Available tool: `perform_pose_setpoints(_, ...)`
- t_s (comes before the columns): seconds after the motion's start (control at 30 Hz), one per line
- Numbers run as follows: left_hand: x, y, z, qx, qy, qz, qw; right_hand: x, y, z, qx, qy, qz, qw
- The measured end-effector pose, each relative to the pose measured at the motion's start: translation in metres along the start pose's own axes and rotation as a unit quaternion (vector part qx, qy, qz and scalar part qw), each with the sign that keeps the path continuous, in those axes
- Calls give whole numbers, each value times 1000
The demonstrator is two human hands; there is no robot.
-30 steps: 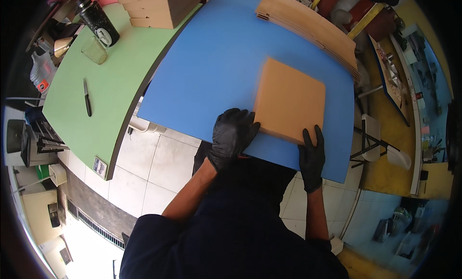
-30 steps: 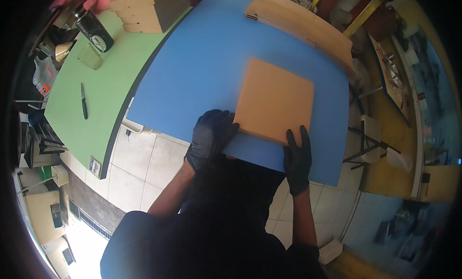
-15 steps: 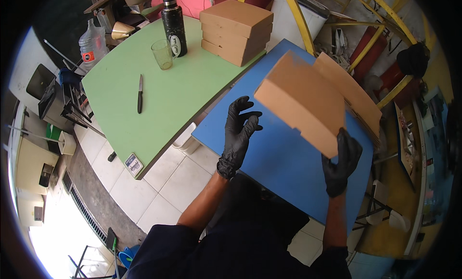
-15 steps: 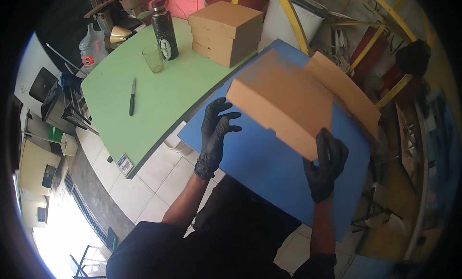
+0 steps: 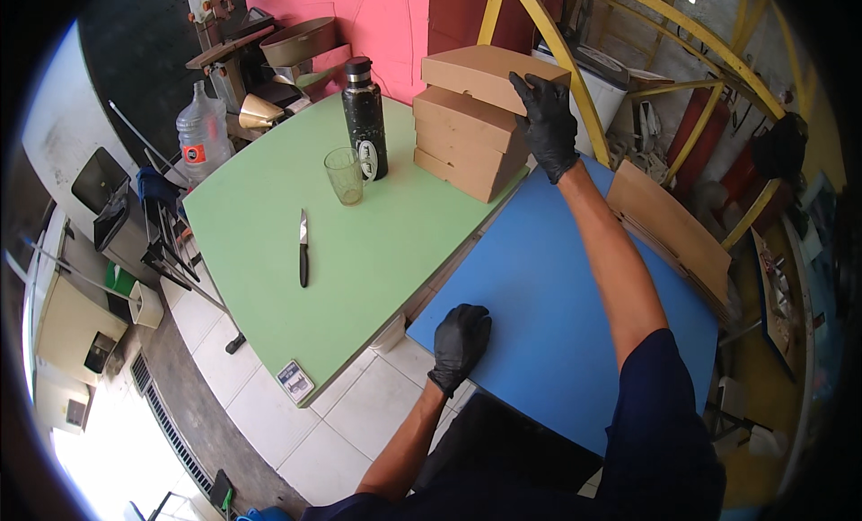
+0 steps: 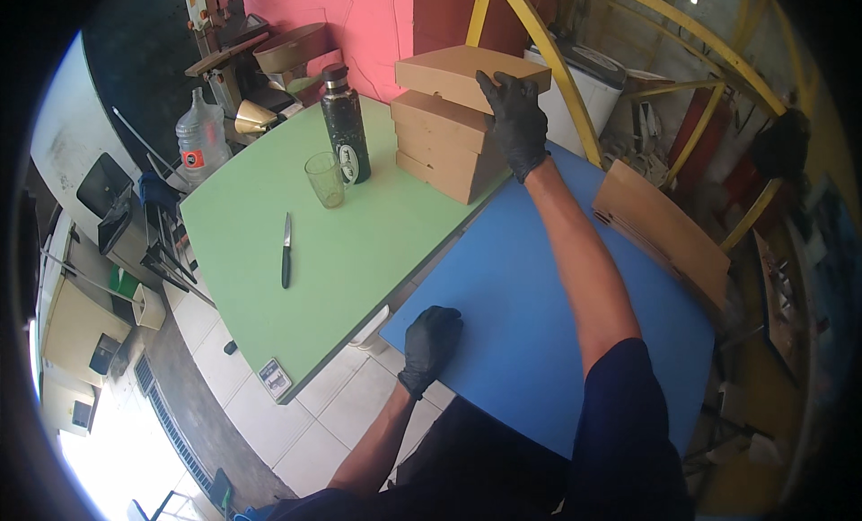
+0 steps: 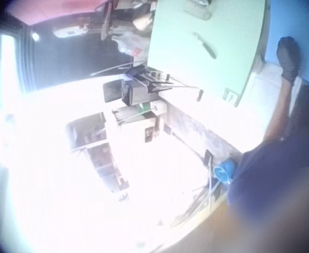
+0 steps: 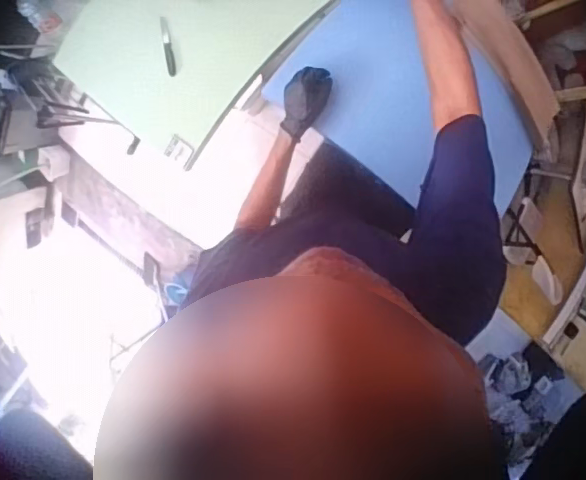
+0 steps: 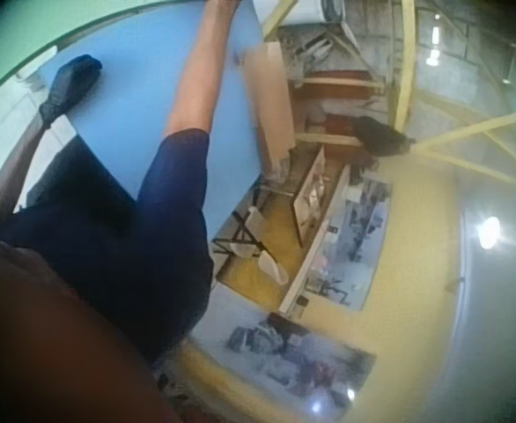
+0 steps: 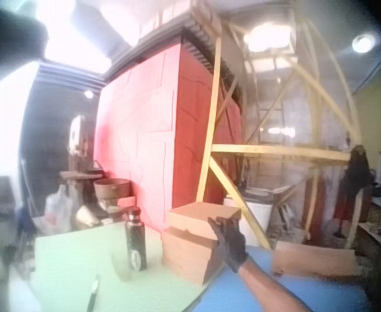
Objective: The person assembles flat cardboard boxes by folding and interlocking the flaps. They repeatedly pick up a flat box, fold the sides, and secure the tabs to form a finished box, then place it on a stack.
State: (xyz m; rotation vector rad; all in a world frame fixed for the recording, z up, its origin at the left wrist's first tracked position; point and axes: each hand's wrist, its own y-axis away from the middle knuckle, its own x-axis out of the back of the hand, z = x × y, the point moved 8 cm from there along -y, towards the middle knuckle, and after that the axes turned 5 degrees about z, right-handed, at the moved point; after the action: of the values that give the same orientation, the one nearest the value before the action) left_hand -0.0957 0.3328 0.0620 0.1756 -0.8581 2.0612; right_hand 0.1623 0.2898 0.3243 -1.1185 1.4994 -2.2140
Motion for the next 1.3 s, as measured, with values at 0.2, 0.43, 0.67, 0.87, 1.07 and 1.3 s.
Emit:
perform_pose_setpoints(0.2,2,0,-2,11,11,1,1000,-50,15,4,-34,-76,-39,996)
perform_pose_setpoints(0.43,3,0,2,15,14,1,1000,-51,34,0,-32,-92,5,995)
perform_pose_setpoints(0.67,4,-2,5,16,11,-10,1000,-48,44,46,-203,-225,111,947)
perform_pose_setpoints(0.87,20,-16,-11,126,92,0,988,-48,148,46,-425,-332,76,838)
perform_pose_setpoints(1.07,128,-122,-102,162,-131,168,964,-87,244,-82,-436,-461,-183,751)
perform_pose_setpoints(1.3,161,-232,-200,190,-191,206,941,-94,250,-97,-440,-410,-173,780)
